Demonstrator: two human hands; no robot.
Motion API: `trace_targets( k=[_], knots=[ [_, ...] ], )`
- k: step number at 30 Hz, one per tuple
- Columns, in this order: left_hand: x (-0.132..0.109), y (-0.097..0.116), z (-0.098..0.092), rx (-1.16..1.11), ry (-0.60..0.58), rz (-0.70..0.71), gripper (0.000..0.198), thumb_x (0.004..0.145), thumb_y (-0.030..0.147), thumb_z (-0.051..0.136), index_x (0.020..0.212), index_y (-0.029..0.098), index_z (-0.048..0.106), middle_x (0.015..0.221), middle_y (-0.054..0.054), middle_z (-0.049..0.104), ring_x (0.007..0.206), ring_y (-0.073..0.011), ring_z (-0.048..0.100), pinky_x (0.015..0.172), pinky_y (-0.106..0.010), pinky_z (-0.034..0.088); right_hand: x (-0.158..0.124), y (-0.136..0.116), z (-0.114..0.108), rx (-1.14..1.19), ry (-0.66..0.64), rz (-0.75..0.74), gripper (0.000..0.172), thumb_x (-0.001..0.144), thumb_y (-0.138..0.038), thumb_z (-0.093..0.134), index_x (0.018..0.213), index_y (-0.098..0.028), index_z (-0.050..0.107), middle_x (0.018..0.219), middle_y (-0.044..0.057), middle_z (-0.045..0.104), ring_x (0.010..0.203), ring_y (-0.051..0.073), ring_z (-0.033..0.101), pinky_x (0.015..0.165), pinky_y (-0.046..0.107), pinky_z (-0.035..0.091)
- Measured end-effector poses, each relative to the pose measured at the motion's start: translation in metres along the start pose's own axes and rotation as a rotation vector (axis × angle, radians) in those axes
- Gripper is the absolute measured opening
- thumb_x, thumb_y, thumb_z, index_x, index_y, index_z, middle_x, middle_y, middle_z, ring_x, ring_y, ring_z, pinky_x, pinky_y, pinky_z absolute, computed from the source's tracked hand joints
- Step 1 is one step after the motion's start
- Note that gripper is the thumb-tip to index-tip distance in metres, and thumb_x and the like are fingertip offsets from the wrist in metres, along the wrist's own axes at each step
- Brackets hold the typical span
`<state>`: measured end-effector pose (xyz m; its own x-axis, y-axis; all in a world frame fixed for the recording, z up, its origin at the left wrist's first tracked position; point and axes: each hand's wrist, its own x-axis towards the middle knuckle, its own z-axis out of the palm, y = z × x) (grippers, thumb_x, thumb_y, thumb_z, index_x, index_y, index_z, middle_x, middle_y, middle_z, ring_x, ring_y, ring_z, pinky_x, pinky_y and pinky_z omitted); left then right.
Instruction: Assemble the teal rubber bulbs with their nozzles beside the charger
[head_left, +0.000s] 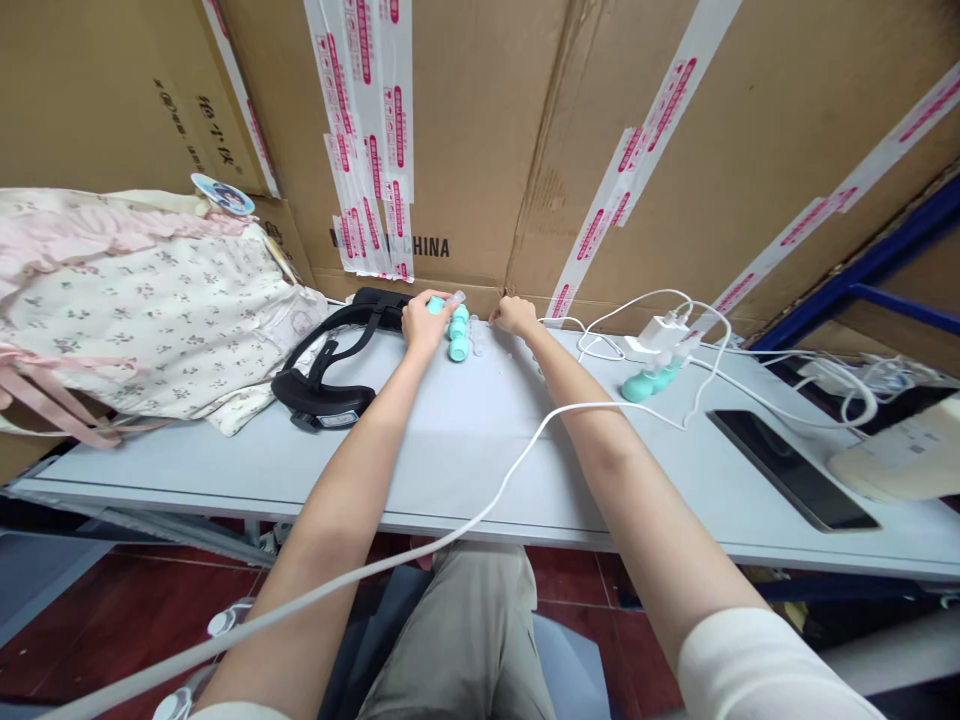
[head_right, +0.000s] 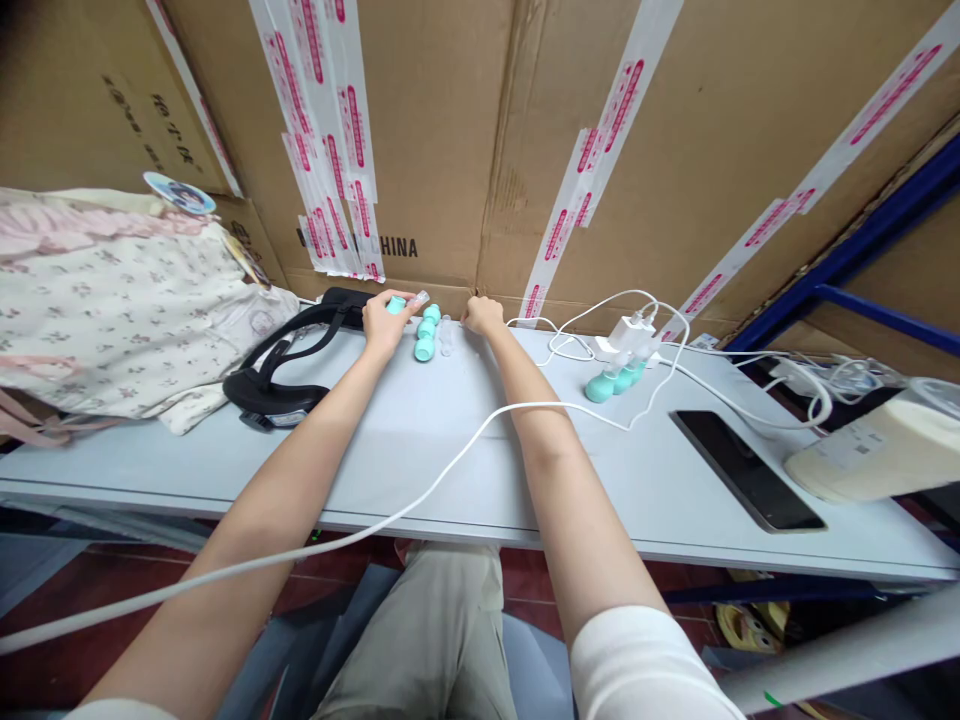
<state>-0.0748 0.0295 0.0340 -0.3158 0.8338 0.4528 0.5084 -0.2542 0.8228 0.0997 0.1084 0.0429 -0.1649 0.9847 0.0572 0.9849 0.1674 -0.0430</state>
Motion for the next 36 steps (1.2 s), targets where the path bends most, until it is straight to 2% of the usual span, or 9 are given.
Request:
trace_targets(
  k=[13, 15, 19, 22, 29, 36],
  knots=[
    [-0.002, 0.003, -0.003, 0.004, 0.001, 0.005, 0.023, 0.073, 0.042, 0.066, 0.087, 0.024, 0.07, 0.091, -0.003, 0.073, 0.089, -0.0204, 0.066, 0.073, -0.027, 0.046, -0.005, 0.01, -0.008, -0.014, 0.03, -0.056, 0.024, 0.08, -0.025, 0.058, 0.098, -0.024, 0.074, 0.107, 0.011, 0.069, 0.101, 0.024, 0.063, 0.081, 0.028, 0.046],
    [-0.001, 0.002, -0.002, 0.012, 0.002, 0.002, 0.023, 0.073, 0.042, 0.066, 0.087, 0.024, 0.07, 0.091, -0.003, 0.073, 0.088, -0.0202, 0.066, 0.072, -0.027, 0.046, -0.007, 0.011, -0.015, -0.01, -0.01, -0.098, 0.024, 0.078, -0.028, 0.061, 0.099, -0.026, 0.073, 0.105, 0.008, 0.07, 0.1, 0.023, 0.063, 0.08, 0.027, 0.045],
    [0.0, 0.001, -0.001, 0.007, -0.008, 0.008, 0.023, 0.073, 0.043, 0.066, 0.087, 0.025, 0.071, 0.089, -0.004, 0.073, 0.085, -0.0206, 0.067, 0.071, -0.028, 0.047, -0.017, 0.017, -0.027, -0.015, -0.175, -0.297, 0.029, 0.071, -0.039, 0.071, 0.099, -0.031, 0.073, 0.103, 0.001, 0.069, 0.097, 0.019, 0.063, 0.074, 0.023, 0.043],
    [0.0, 0.0, -0.001, 0.01, -0.016, 0.018, 0.022, 0.073, 0.043, 0.066, 0.087, 0.027, 0.071, 0.087, -0.003, 0.074, 0.084, -0.0204, 0.067, 0.071, -0.028, 0.047, -0.027, 0.019, -0.028, -0.044, -0.209, -0.364, 0.033, 0.069, -0.042, 0.073, 0.1, -0.034, 0.072, 0.102, -0.001, 0.069, 0.095, 0.018, 0.063, 0.071, 0.022, 0.042],
    [-0.001, 0.0, -0.003, 0.023, -0.023, 0.03, 0.021, 0.073, 0.042, 0.065, 0.087, 0.027, 0.071, 0.086, -0.003, 0.074, 0.082, -0.0205, 0.067, 0.073, -0.029, 0.047, -0.032, 0.018, -0.018, -0.066, -0.194, -0.363, 0.024, 0.068, -0.04, 0.073, 0.092, -0.033, 0.074, 0.102, -0.001, 0.069, 0.092, 0.019, 0.063, 0.067, 0.022, 0.041],
    [-0.001, 0.003, -0.003, 0.034, -0.03, 0.02, 0.021, 0.073, 0.041, 0.065, 0.088, 0.027, 0.071, 0.091, -0.004, 0.073, 0.083, -0.0207, 0.067, 0.074, -0.03, 0.047, -0.03, 0.019, -0.017, -0.015, -0.192, -0.351, 0.025, 0.07, -0.043, 0.069, 0.09, -0.03, 0.074, 0.095, 0.0, 0.071, 0.088, 0.018, 0.064, 0.065, 0.022, 0.04]
  ],
)
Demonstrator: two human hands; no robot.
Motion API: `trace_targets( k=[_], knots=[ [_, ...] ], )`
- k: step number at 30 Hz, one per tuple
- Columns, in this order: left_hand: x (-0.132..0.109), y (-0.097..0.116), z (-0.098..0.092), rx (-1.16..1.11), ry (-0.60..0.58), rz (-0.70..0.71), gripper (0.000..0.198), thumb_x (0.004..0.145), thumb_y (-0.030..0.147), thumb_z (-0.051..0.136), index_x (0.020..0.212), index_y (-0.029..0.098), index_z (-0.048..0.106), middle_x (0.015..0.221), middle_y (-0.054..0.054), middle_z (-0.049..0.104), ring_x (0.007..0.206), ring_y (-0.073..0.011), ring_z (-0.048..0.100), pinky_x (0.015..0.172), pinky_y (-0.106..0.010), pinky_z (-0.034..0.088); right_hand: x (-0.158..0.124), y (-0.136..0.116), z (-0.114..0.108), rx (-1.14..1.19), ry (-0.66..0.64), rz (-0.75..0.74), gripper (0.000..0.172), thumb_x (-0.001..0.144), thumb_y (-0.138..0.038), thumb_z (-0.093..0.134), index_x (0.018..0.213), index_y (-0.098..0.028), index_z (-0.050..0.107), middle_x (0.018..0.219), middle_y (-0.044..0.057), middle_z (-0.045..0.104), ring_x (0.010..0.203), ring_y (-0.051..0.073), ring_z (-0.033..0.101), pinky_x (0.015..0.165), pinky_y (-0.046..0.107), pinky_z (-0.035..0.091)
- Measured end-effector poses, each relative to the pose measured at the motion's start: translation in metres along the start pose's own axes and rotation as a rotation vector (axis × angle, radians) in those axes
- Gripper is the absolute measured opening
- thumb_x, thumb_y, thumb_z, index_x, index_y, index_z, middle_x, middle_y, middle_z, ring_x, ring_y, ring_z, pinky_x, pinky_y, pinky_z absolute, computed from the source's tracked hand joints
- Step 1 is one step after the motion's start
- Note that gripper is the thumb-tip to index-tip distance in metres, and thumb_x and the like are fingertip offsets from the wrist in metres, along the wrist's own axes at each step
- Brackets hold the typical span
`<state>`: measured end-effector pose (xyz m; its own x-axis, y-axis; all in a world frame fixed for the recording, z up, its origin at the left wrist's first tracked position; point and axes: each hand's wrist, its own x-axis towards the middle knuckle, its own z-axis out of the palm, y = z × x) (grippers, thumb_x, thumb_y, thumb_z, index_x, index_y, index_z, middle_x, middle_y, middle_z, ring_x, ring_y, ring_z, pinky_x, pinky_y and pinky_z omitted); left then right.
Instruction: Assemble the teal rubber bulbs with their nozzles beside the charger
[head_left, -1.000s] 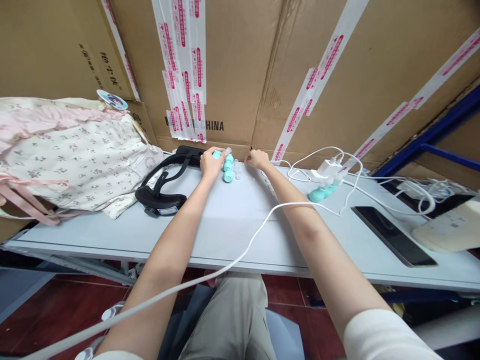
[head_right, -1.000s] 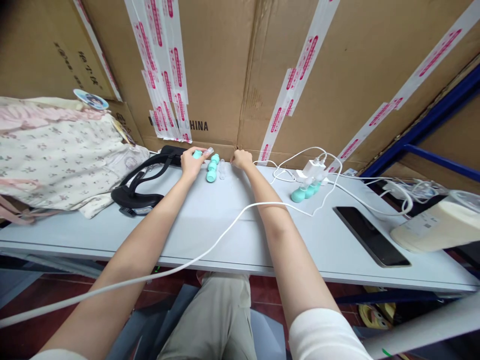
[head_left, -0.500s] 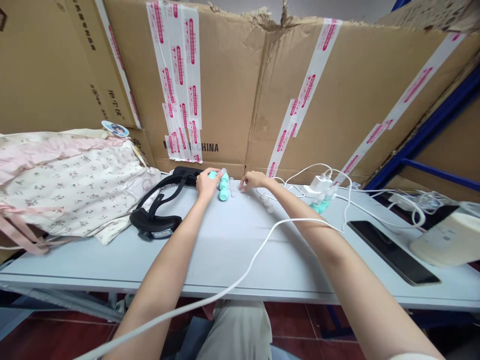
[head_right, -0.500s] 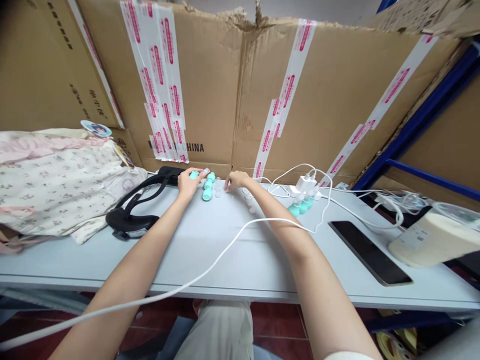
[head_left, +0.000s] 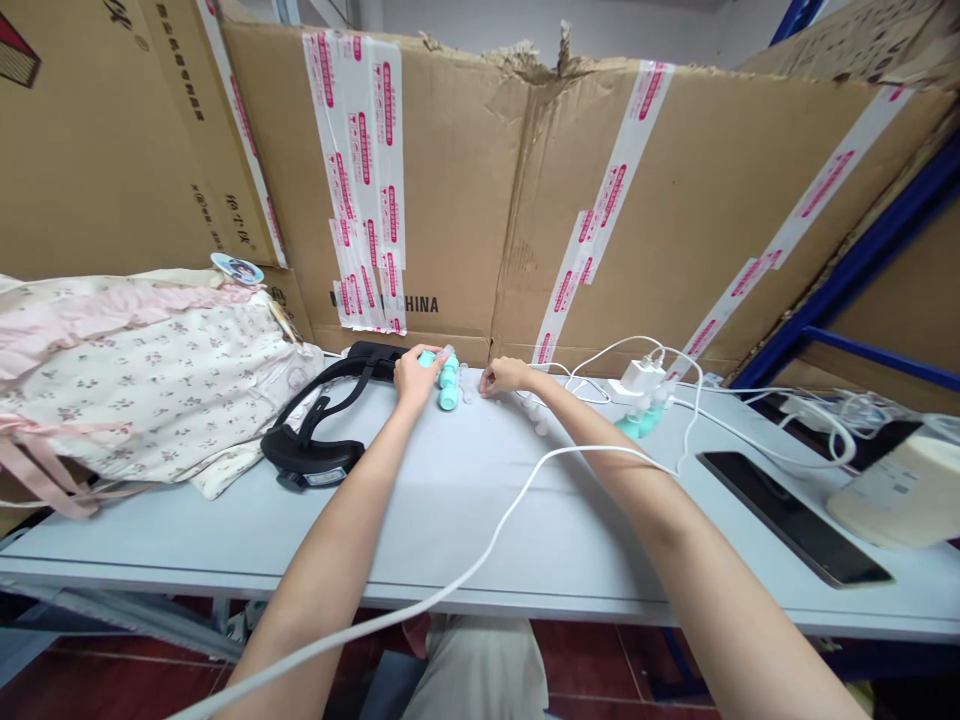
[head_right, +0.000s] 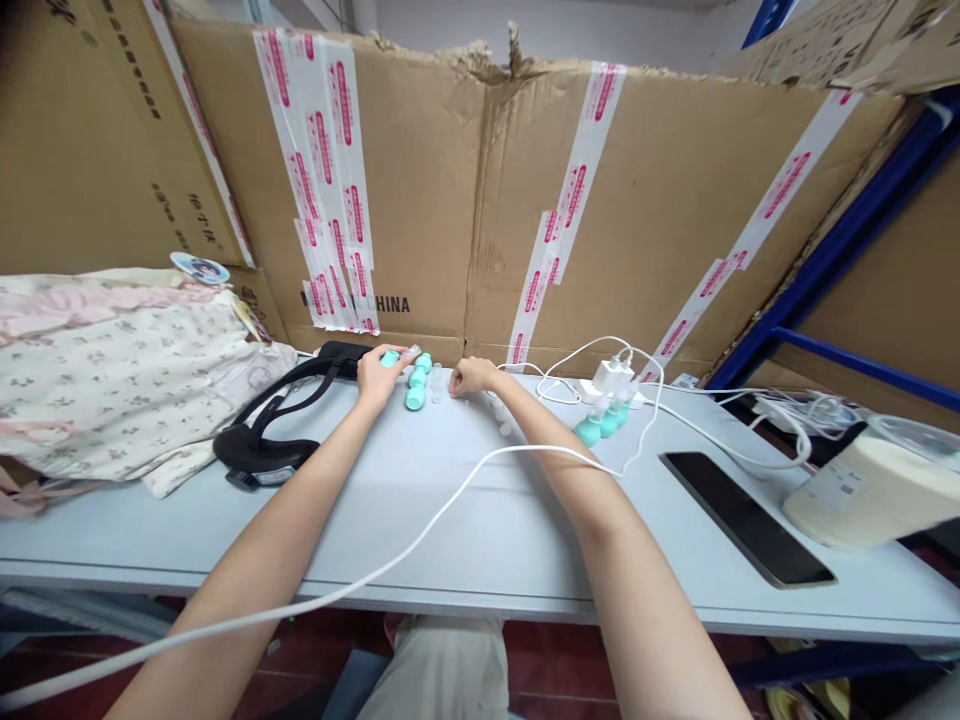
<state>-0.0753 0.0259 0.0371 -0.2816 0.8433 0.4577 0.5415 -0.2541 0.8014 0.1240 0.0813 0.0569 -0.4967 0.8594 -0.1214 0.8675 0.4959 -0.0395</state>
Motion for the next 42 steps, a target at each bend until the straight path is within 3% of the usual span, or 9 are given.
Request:
trace_targets(
  k=[7, 17, 21, 24, 26, 34, 42],
  knots=[
    [0.001, -0.002, 0.002, -0.015, 0.008, 0.005, 0.02, 0.073, 0.042, 0.066, 0.085, 0.027, 0.071, 0.086, -0.004, 0.074, 0.083, -0.0213, 0.067, 0.072, -0.029, 0.046, 0.015, 0.009, 0.002, 0.033, 0.106, 0.121, 0.027, 0.071, -0.045, 0.067, 0.092, -0.029, 0.074, 0.097, 0.002, 0.071, 0.094, 0.019, 0.064, 0.072, 0.024, 0.043],
    [0.001, -0.002, 0.005, 0.104, 0.021, -0.038, 0.024, 0.074, 0.043, 0.066, 0.091, 0.028, 0.072, 0.095, -0.002, 0.073, 0.088, -0.0189, 0.065, 0.078, -0.026, 0.045, 0.026, 0.013, 0.012, 0.064, 0.119, 0.236, 0.026, 0.073, -0.043, 0.066, 0.093, -0.029, 0.073, 0.103, 0.003, 0.069, 0.097, 0.021, 0.062, 0.076, 0.026, 0.043],
    [0.001, -0.003, 0.005, 0.09, 0.02, -0.036, 0.024, 0.074, 0.043, 0.066, 0.091, 0.027, 0.072, 0.096, -0.002, 0.073, 0.089, -0.0192, 0.064, 0.078, -0.027, 0.045, 0.009, 0.016, 0.001, 0.18, 0.119, 0.095, 0.033, 0.072, -0.041, 0.066, 0.1, -0.023, 0.071, 0.093, 0.002, 0.066, 0.083, 0.015, 0.058, 0.07, 0.022, 0.039],
    [0.001, -0.003, 0.005, 0.078, 0.013, -0.039, 0.024, 0.074, 0.042, 0.066, 0.091, 0.026, 0.072, 0.096, -0.003, 0.072, 0.09, -0.0198, 0.065, 0.079, -0.026, 0.045, -0.007, 0.017, -0.006, 0.285, -0.015, -0.154, 0.038, 0.07, -0.038, 0.069, 0.102, -0.017, 0.07, 0.08, 0.0, 0.06, 0.072, 0.011, 0.052, 0.066, 0.02, 0.036],
    [0.001, -0.003, 0.005, 0.069, 0.015, -0.039, 0.023, 0.074, 0.041, 0.066, 0.09, 0.026, 0.072, 0.096, -0.003, 0.072, 0.091, -0.0202, 0.065, 0.079, -0.027, 0.045, -0.018, 0.015, -0.006, 0.277, -0.08, -0.232, 0.038, 0.067, -0.037, 0.071, 0.099, -0.016, 0.072, 0.074, -0.002, 0.057, 0.069, 0.01, 0.049, 0.065, 0.02, 0.034],
    [0.0, -0.001, 0.005, 0.053, 0.011, -0.033, 0.024, 0.074, 0.042, 0.066, 0.09, 0.025, 0.071, 0.095, -0.004, 0.072, 0.091, -0.0208, 0.065, 0.079, -0.028, 0.046, -0.03, 0.0, -0.001, 0.117, -0.041, -0.11, 0.031, 0.069, -0.036, 0.072, 0.098, -0.026, 0.073, 0.078, -0.002, 0.061, 0.068, 0.009, 0.051, 0.059, 0.02, 0.028],
    [0.002, -0.005, 0.008, 0.066, 0.017, -0.018, 0.024, 0.074, 0.043, 0.065, 0.09, 0.026, 0.071, 0.094, -0.003, 0.072, 0.089, -0.0201, 0.065, 0.078, -0.027, 0.045, -0.027, 0.005, 0.004, 0.166, -0.067, -0.228, 0.024, 0.071, -0.037, 0.07, 0.091, -0.023, 0.075, 0.071, -0.003, 0.06, 0.066, 0.009, 0.051, 0.062, 0.02, 0.031]
  ],
)
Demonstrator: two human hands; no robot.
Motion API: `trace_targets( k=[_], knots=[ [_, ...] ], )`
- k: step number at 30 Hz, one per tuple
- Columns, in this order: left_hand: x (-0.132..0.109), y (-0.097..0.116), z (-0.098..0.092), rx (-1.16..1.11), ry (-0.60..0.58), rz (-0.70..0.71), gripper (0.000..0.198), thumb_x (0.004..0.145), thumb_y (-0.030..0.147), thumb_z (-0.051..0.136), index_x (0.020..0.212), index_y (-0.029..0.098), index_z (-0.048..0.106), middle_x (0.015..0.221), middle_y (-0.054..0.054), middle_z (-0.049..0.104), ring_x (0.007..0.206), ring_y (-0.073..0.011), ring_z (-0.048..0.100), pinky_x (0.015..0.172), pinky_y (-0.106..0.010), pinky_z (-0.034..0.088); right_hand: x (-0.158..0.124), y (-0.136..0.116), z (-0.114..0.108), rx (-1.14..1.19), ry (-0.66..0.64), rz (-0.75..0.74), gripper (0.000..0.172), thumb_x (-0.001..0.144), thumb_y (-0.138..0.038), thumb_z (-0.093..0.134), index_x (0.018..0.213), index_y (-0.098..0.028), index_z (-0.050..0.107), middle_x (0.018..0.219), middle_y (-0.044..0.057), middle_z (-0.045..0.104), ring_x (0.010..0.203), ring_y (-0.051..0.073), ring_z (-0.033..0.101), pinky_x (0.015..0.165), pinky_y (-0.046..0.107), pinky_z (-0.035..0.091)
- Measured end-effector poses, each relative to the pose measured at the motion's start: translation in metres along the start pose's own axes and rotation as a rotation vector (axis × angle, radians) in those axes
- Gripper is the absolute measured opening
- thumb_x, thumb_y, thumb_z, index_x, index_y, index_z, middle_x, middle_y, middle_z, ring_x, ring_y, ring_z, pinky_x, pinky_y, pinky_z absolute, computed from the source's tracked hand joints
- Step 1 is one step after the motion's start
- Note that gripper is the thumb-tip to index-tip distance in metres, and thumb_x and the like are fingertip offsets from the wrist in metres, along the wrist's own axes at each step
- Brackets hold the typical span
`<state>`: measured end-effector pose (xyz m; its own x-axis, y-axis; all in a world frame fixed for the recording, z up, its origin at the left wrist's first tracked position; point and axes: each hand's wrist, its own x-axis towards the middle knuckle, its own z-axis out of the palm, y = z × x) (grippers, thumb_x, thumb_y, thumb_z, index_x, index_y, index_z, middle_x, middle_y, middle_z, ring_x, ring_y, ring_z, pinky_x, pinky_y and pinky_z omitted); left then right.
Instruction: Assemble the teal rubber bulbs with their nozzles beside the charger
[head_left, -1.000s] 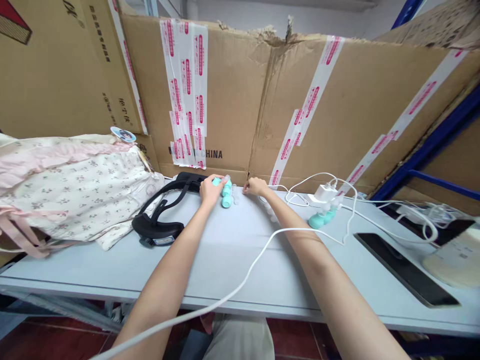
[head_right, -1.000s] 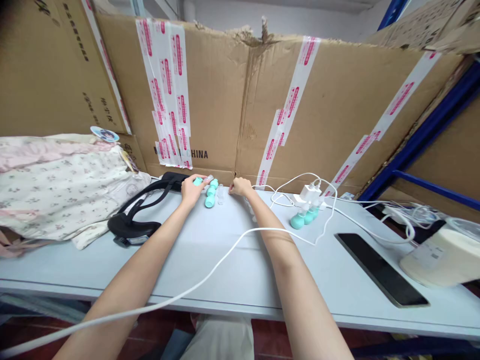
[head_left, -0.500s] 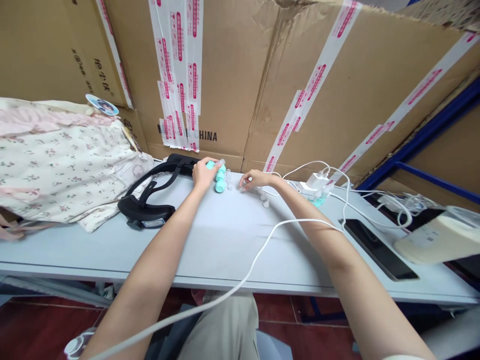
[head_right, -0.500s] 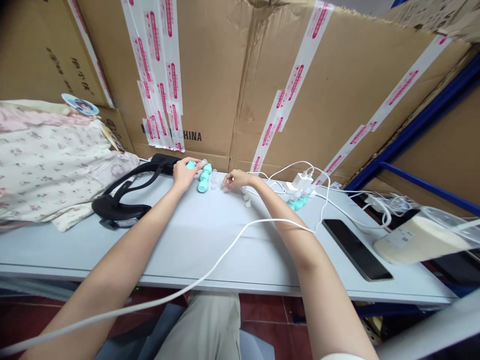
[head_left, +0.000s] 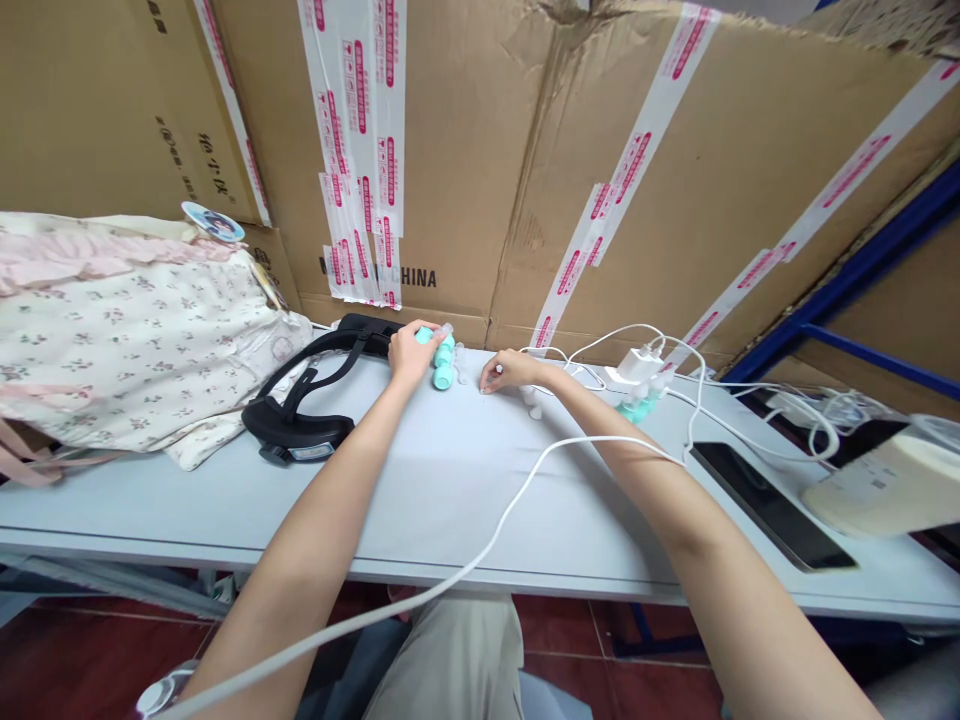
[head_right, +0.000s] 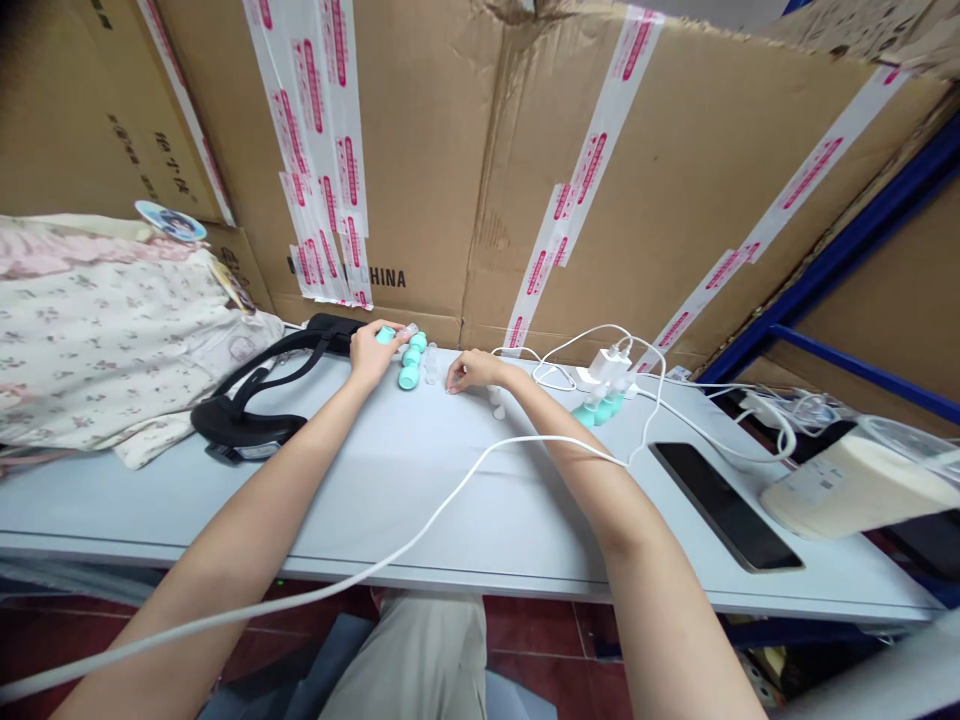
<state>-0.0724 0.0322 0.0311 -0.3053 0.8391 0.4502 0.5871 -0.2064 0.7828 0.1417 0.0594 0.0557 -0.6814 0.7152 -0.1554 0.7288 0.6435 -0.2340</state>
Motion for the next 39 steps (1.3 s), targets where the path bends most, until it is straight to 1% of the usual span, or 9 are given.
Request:
trace_targets(
  k=[4, 9, 15, 21, 24, 29, 32, 35, 39],
  knots=[
    [0.001, -0.001, 0.001, 0.027, 0.001, -0.009, 0.023, 0.074, 0.042, 0.066, 0.09, 0.027, 0.071, 0.093, -0.002, 0.072, 0.087, -0.0196, 0.065, 0.077, -0.027, 0.045, 0.004, 0.002, 0.0, -0.018, 0.043, 0.034, 0.026, 0.071, -0.042, 0.07, 0.089, -0.025, 0.075, 0.072, -0.003, 0.062, 0.067, 0.01, 0.053, 0.059, 0.02, 0.031],
    [-0.001, 0.002, -0.002, 0.033, -0.007, -0.009, 0.023, 0.074, 0.041, 0.066, 0.091, 0.026, 0.072, 0.094, -0.003, 0.072, 0.089, -0.0199, 0.065, 0.077, -0.027, 0.045, 0.022, 0.015, -0.005, -0.056, 0.124, 0.255, 0.028, 0.071, -0.044, 0.069, 0.091, -0.026, 0.075, 0.088, -0.001, 0.069, 0.083, 0.014, 0.06, 0.064, 0.021, 0.036],
    [-0.002, 0.005, -0.003, 0.015, -0.036, -0.023, 0.025, 0.075, 0.042, 0.065, 0.092, 0.026, 0.071, 0.096, -0.002, 0.072, 0.092, -0.0197, 0.065, 0.079, -0.027, 0.045, 0.046, 0.025, -0.006, 0.001, 0.041, 0.374, 0.028, 0.07, -0.041, 0.071, 0.095, -0.028, 0.074, 0.103, -0.001, 0.071, 0.099, 0.018, 0.062, 0.077, 0.022, 0.044],
    [-0.002, 0.007, -0.004, 0.013, -0.033, -0.015, 0.026, 0.074, 0.043, 0.066, 0.091, 0.025, 0.071, 0.097, -0.003, 0.072, 0.094, -0.0205, 0.065, 0.079, -0.027, 0.046, 0.057, 0.021, -0.013, 0.089, -0.147, 0.451, 0.04, 0.067, -0.045, 0.075, 0.098, -0.018, 0.073, 0.102, 0.008, 0.07, 0.086, 0.02, 0.064, 0.072, 0.027, 0.048],
    [-0.002, 0.008, -0.005, 0.02, -0.034, -0.026, 0.025, 0.074, 0.042, 0.066, 0.091, 0.024, 0.071, 0.097, -0.003, 0.072, 0.095, -0.0207, 0.065, 0.079, -0.027, 0.046, 0.058, 0.021, -0.015, 0.059, -0.169, 0.466, 0.04, 0.071, -0.045, 0.071, 0.101, -0.017, 0.072, 0.103, 0.009, 0.069, 0.082, 0.019, 0.064, 0.067, 0.027, 0.047],
    [-0.002, 0.007, -0.003, 0.012, -0.021, -0.014, 0.023, 0.075, 0.04, 0.066, 0.09, 0.024, 0.071, 0.096, -0.003, 0.072, 0.093, -0.0202, 0.065, 0.079, -0.027, 0.046, 0.054, 0.025, -0.01, 0.12, -0.082, 0.471, 0.042, 0.074, -0.043, 0.068, 0.104, -0.015, 0.071, 0.098, 0.009, 0.069, 0.074, 0.016, 0.061, 0.06, 0.024, 0.044],
    [-0.002, 0.005, -0.002, 0.004, -0.019, 0.006, 0.024, 0.075, 0.041, 0.066, 0.09, 0.024, 0.071, 0.095, -0.003, 0.072, 0.093, -0.0204, 0.064, 0.08, -0.027, 0.046, 0.053, 0.031, -0.006, 0.174, -0.016, 0.485, 0.037, 0.077, -0.039, 0.066, 0.105, -0.016, 0.071, 0.101, 0.008, 0.069, 0.075, 0.014, 0.061, 0.061, 0.022, 0.045],
    [-0.001, 0.002, -0.001, 0.0, -0.027, 0.013, 0.025, 0.075, 0.042, 0.066, 0.09, 0.023, 0.071, 0.097, -0.003, 0.072, 0.094, -0.0206, 0.064, 0.081, -0.027, 0.046, 0.054, 0.036, -0.004, 0.19, 0.065, 0.486, 0.033, 0.076, -0.033, 0.066, 0.105, -0.018, 0.071, 0.105, 0.006, 0.069, 0.082, 0.014, 0.062, 0.068, 0.021, 0.047],
    [0.001, -0.002, 0.002, 0.014, -0.027, 0.019, 0.025, 0.075, 0.042, 0.065, 0.091, 0.024, 0.071, 0.096, -0.003, 0.072, 0.093, -0.02, 0.065, 0.08, -0.027, 0.046, 0.057, 0.032, -0.002, 0.114, 0.126, 0.492, 0.029, 0.071, -0.031, 0.071, 0.099, -0.024, 0.073, 0.105, 0.003, 0.07, 0.1, 0.018, 0.062, 0.085, 0.024, 0.046]
  ],
)
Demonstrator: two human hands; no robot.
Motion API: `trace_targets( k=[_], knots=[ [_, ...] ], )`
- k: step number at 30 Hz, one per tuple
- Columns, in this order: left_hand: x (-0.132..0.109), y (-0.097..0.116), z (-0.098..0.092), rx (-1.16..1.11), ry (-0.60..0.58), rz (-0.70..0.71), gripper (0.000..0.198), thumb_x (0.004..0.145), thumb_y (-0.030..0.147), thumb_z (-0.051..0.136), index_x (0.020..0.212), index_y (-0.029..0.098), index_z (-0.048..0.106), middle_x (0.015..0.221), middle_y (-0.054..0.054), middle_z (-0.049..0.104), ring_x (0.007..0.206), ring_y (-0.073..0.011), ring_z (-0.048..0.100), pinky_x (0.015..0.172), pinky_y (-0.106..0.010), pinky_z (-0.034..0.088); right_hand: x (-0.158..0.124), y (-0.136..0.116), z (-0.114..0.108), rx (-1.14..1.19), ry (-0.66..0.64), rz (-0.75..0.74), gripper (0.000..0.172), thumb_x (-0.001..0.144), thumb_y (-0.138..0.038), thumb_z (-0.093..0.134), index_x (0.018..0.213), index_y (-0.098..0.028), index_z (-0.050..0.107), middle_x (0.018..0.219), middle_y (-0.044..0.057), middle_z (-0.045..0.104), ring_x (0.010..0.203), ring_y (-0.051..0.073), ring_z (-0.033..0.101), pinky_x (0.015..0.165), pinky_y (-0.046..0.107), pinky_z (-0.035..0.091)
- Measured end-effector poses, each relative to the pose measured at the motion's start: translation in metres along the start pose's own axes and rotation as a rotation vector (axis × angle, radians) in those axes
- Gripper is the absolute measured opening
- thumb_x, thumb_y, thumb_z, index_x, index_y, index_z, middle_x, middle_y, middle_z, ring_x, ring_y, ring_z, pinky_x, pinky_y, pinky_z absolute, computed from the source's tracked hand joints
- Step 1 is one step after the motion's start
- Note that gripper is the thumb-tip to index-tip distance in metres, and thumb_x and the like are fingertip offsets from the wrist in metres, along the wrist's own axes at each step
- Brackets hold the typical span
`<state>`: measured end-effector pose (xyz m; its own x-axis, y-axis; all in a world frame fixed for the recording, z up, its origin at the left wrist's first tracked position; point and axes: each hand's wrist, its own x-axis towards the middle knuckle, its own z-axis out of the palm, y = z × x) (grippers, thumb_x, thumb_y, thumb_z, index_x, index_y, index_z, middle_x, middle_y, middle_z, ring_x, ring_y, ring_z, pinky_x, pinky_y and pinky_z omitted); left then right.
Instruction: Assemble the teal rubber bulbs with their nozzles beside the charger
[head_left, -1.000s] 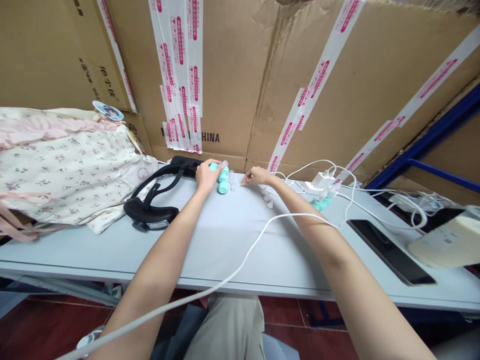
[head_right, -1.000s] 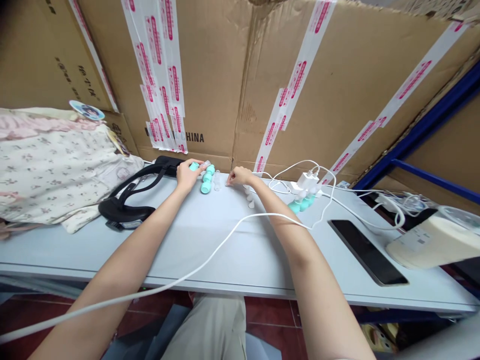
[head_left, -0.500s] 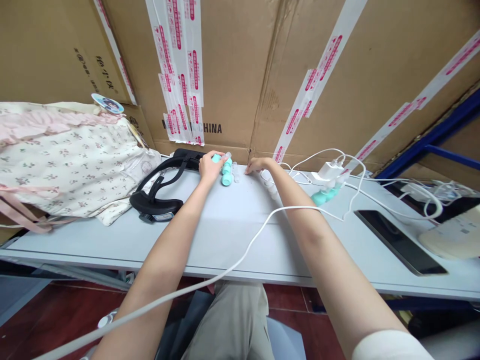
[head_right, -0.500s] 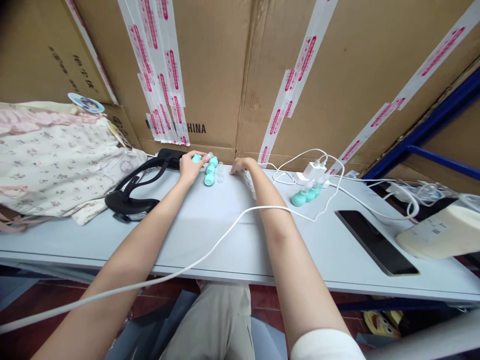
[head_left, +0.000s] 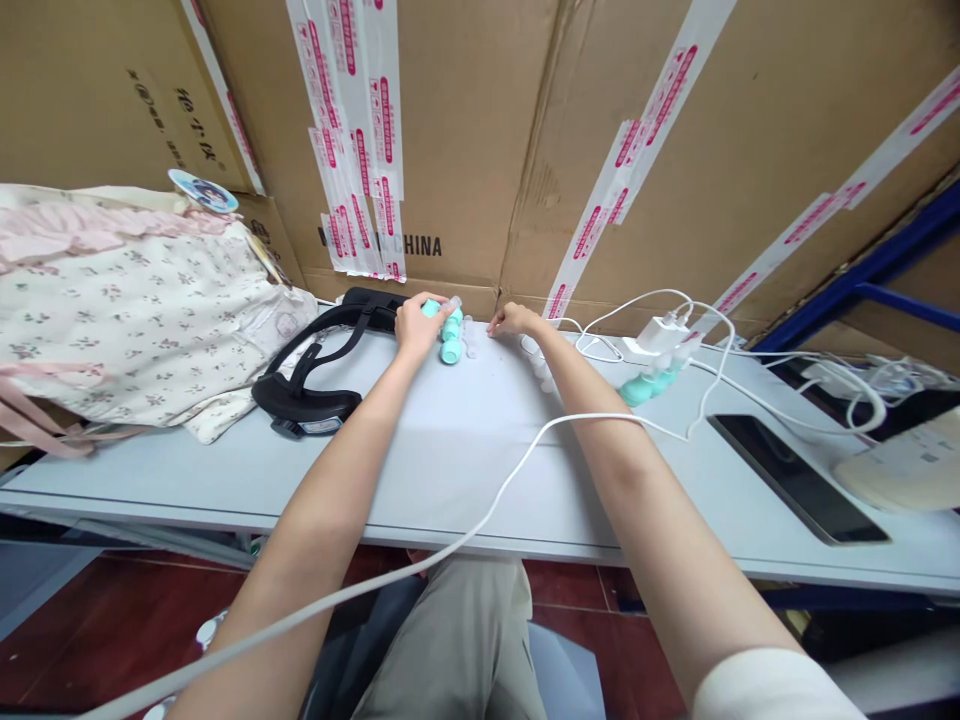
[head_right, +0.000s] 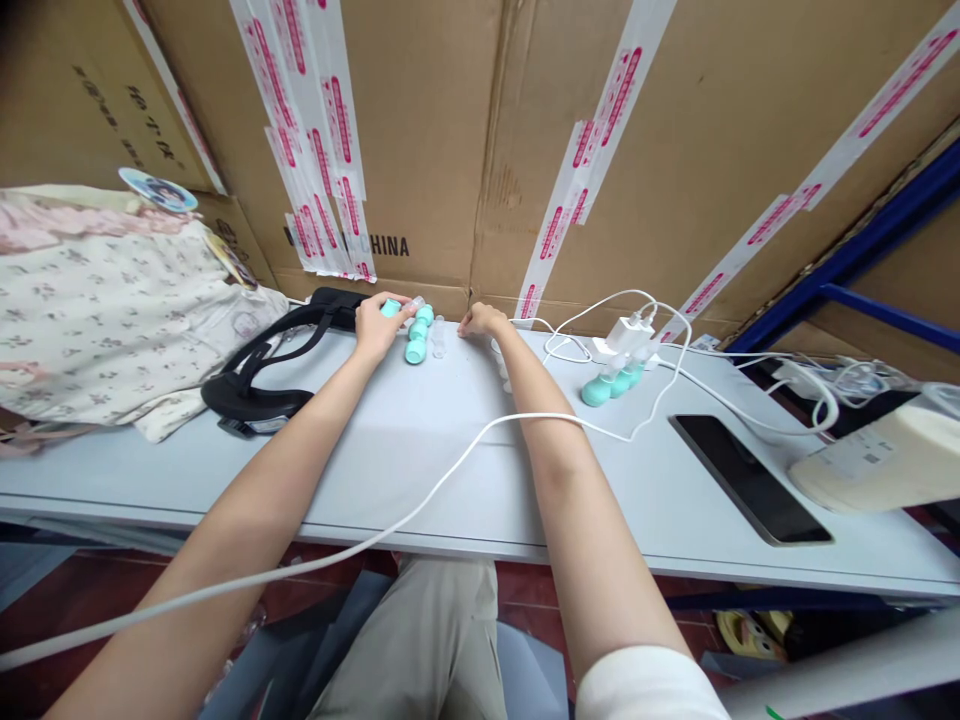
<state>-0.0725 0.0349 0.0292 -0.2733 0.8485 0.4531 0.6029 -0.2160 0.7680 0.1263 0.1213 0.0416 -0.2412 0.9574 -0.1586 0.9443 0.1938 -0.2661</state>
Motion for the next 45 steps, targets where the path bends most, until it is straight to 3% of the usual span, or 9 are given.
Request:
trace_targets(
  k=[4, 14, 22, 25, 34, 45],
  knots=[
    [0.001, -0.001, 0.001, 0.0, 0.001, 0.014, 0.024, 0.075, 0.041, 0.065, 0.091, 0.024, 0.071, 0.094, -0.002, 0.072, 0.09, -0.0194, 0.065, 0.078, -0.027, 0.046, -0.004, -0.011, 0.0, -0.035, 0.03, 0.04, 0.025, 0.071, -0.031, 0.071, 0.096, -0.027, 0.074, 0.112, 0.002, 0.068, 0.11, 0.022, 0.059, 0.091, 0.029, 0.045],
    [-0.001, 0.003, -0.002, 0.012, -0.009, -0.01, 0.024, 0.074, 0.04, 0.066, 0.092, 0.024, 0.072, 0.097, -0.002, 0.072, 0.091, -0.0194, 0.065, 0.079, -0.027, 0.046, -0.01, -0.01, -0.004, -0.082, 0.037, 0.059, 0.028, 0.07, -0.03, 0.071, 0.097, -0.028, 0.074, 0.113, 0.002, 0.068, 0.108, 0.023, 0.06, 0.088, 0.029, 0.047],
    [0.0, 0.0, 0.0, 0.011, -0.011, -0.004, 0.023, 0.073, 0.042, 0.065, 0.089, 0.025, 0.072, 0.096, -0.001, 0.072, 0.089, -0.0186, 0.065, 0.077, -0.026, 0.046, -0.016, -0.001, -0.006, -0.028, -0.068, -0.005, 0.033, 0.067, -0.034, 0.074, 0.099, -0.026, 0.074, 0.101, 0.002, 0.07, 0.087, 0.015, 0.063, 0.075, 0.022, 0.047],
    [0.001, -0.003, 0.001, -0.005, -0.002, 0.011, 0.023, 0.073, 0.042, 0.066, 0.088, 0.026, 0.071, 0.094, -0.001, 0.072, 0.088, -0.0188, 0.065, 0.076, -0.026, 0.046, -0.014, -0.001, -0.004, -0.03, -0.055, -0.008, 0.034, 0.066, -0.041, 0.075, 0.097, -0.026, 0.074, 0.098, 0.001, 0.07, 0.084, 0.015, 0.062, 0.073, 0.022, 0.047],
    [-0.001, 0.003, -0.001, -0.007, -0.027, -0.006, 0.024, 0.073, 0.041, 0.066, 0.089, 0.024, 0.072, 0.094, -0.002, 0.072, 0.091, -0.0203, 0.065, 0.08, -0.027, 0.046, -0.016, -0.003, 0.003, -0.077, 0.02, -0.055, 0.03, 0.07, -0.042, 0.072, 0.098, -0.029, 0.072, 0.106, 0.001, 0.068, 0.101, 0.019, 0.06, 0.083, 0.025, 0.043],
    [-0.003, 0.008, -0.003, 0.006, -0.023, -0.03, 0.023, 0.073, 0.04, 0.067, 0.089, 0.023, 0.072, 0.095, -0.003, 0.072, 0.093, -0.0208, 0.064, 0.08, -0.027, 0.046, -0.018, -0.009, 0.009, -0.09, 0.11, -0.081, 0.027, 0.07, -0.043, 0.071, 0.094, -0.03, 0.072, 0.101, 0.0, 0.069, 0.093, 0.018, 0.061, 0.079, 0.025, 0.043]
  ],
)
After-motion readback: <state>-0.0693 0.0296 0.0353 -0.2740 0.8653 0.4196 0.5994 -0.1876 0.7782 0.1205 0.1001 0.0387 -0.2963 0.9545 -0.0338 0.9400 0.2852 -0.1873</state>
